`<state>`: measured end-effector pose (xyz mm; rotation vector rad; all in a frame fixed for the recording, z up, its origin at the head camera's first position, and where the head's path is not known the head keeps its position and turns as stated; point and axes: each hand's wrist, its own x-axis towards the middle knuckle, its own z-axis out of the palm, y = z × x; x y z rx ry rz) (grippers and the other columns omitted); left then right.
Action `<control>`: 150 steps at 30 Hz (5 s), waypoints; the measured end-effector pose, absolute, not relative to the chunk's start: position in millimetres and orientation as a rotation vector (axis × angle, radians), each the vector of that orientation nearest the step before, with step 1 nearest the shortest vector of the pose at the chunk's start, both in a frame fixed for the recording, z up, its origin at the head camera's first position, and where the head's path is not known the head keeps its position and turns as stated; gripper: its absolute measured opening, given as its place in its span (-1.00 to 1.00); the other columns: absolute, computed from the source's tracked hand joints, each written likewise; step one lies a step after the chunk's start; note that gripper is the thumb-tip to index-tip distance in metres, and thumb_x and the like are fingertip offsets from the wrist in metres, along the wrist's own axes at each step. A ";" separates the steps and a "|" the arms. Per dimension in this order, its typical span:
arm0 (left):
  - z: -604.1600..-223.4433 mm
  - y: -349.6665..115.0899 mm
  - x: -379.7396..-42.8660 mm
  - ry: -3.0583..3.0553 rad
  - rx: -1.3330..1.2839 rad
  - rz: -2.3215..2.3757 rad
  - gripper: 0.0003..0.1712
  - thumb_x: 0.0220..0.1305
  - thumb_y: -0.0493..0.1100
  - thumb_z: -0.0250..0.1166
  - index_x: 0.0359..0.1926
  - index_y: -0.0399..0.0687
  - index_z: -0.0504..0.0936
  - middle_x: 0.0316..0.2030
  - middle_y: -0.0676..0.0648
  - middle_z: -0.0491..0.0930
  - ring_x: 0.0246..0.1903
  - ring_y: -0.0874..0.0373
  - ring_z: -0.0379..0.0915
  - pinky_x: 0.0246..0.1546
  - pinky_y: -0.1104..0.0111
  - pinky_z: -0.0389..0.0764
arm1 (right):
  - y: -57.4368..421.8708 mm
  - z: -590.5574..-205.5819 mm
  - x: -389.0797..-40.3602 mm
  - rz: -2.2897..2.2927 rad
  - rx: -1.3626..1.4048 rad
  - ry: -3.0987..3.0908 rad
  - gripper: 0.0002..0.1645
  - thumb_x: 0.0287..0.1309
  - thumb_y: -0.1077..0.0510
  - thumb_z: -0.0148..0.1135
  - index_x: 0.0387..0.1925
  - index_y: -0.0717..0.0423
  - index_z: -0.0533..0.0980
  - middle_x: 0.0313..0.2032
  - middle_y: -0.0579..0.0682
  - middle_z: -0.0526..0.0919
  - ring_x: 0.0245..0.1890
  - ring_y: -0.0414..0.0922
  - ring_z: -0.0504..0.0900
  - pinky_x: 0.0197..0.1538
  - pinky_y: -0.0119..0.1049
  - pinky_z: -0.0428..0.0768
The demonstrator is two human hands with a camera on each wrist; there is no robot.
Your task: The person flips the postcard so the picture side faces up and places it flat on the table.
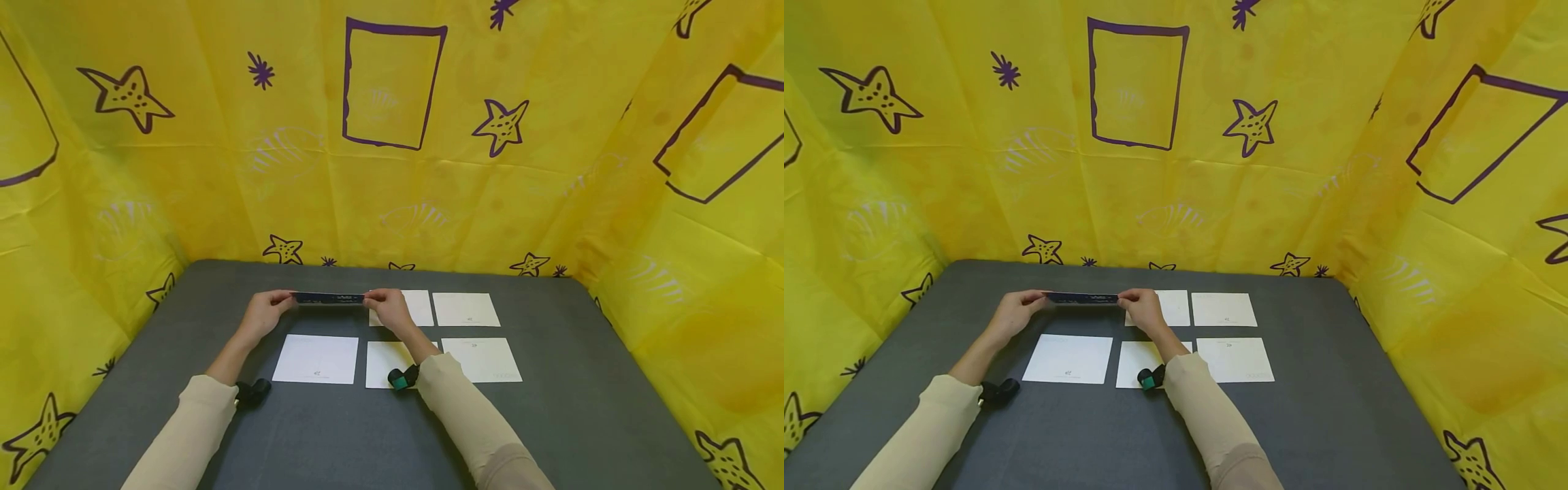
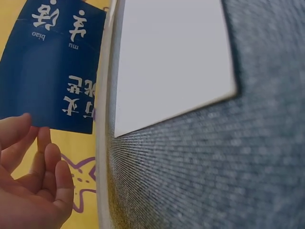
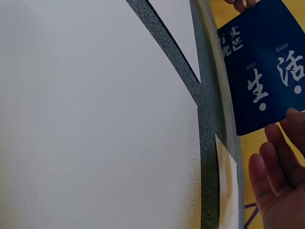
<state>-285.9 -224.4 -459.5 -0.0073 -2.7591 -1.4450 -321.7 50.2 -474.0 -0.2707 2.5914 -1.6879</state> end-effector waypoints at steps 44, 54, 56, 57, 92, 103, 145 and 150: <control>-452.5 -217.1 -282.4 -2.537 0.121 -1.427 -0.58 0.40 -0.04 0.17 0.06 -0.28 0.63 -0.05 -0.32 0.65 -0.18 -0.01 0.43 -0.27 0.56 0.43 | 48.6 -453.8 -317.0 -1.904 -0.127 2.433 -0.81 0.17 0.24 0.29 -0.23 0.28 0.69 -0.24 0.16 0.75 -0.35 -0.18 0.56 -0.23 -0.38 0.60; -452.9 -215.6 -283.9 -2.516 0.149 -1.377 -0.67 0.35 -0.13 0.24 -0.03 -0.29 0.67 -0.11 -0.30 0.69 -0.27 0.09 0.46 -0.35 0.57 0.43 | 46.4 -448.6 -314.7 -1.935 -0.132 2.435 -0.82 0.15 0.25 0.30 -0.25 0.29 0.68 -0.29 0.16 0.74 -0.30 0.05 0.61 -0.31 -0.44 0.56; -452.7 -215.8 -284.2 -2.505 0.142 -1.368 -0.69 0.34 -0.15 0.25 -0.05 -0.31 0.68 -0.13 -0.31 0.69 -0.29 0.15 0.46 -0.36 0.59 0.43 | 46.0 -447.9 -314.7 -1.948 -0.139 2.429 -0.81 0.15 0.24 0.30 -0.24 0.30 0.68 -0.29 0.16 0.74 -0.25 0.15 0.62 -0.31 -0.44 0.56; -452.6 -215.8 -284.2 -2.498 0.139 -1.366 -0.69 0.33 -0.15 0.26 -0.06 -0.31 0.69 -0.14 -0.31 0.69 -0.31 0.18 0.46 -0.37 0.59 0.42 | 45.8 -447.6 -314.9 -1.954 -0.142 2.429 -0.81 0.15 0.24 0.30 -0.25 0.30 0.68 -0.29 0.17 0.74 -0.25 0.15 0.62 -0.32 -0.43 0.56; -445.6 -208.8 -280.9 -2.479 0.228 -1.455 -0.67 0.31 -0.12 0.29 -0.06 -0.29 0.70 -0.10 -0.30 0.69 -0.34 0.34 0.43 -0.34 0.57 0.42 | 41.8 -447.1 -313.7 -1.997 -0.059 2.517 -0.87 0.14 0.24 0.32 -0.30 0.25 0.66 -0.37 0.14 0.71 -0.44 -0.17 0.54 -0.40 -0.45 0.48; -447.3 -207.6 -280.3 -2.499 0.308 -1.561 -0.65 0.33 -0.11 0.25 -0.01 -0.29 0.67 -0.09 -0.26 0.67 -0.26 0.22 0.43 -0.30 0.50 0.42 | 39.9 -453.4 -315.1 -2.006 -0.016 2.509 -0.86 0.12 0.24 0.32 -0.32 0.28 0.66 -0.43 0.14 0.72 -0.25 0.27 0.64 -0.46 -0.46 0.45; -451.7 -207.3 -284.7 -2.623 0.347 -1.549 -0.61 0.31 -0.20 0.25 0.08 -0.35 0.60 -0.01 -0.35 0.63 -0.17 0.08 0.54 -0.28 0.54 0.43 | 34.9 -461.1 -310.5 -1.677 -0.041 2.605 -0.80 0.08 0.25 0.34 -0.24 0.28 0.68 -0.20 0.17 0.74 -0.28 -0.08 0.60 -0.31 -0.40 0.51; -453.6 -208.6 -285.4 -2.642 0.331 -1.544 -0.61 0.30 -0.21 0.25 0.07 -0.37 0.60 -0.01 -0.36 0.63 -0.16 0.05 0.58 -0.21 0.46 0.52 | 33.6 -462.5 -309.9 -1.581 -0.074 2.659 -0.79 0.04 0.26 0.37 -0.25 0.29 0.68 -0.21 0.17 0.74 -0.26 -0.04 0.61 -0.29 -0.37 0.52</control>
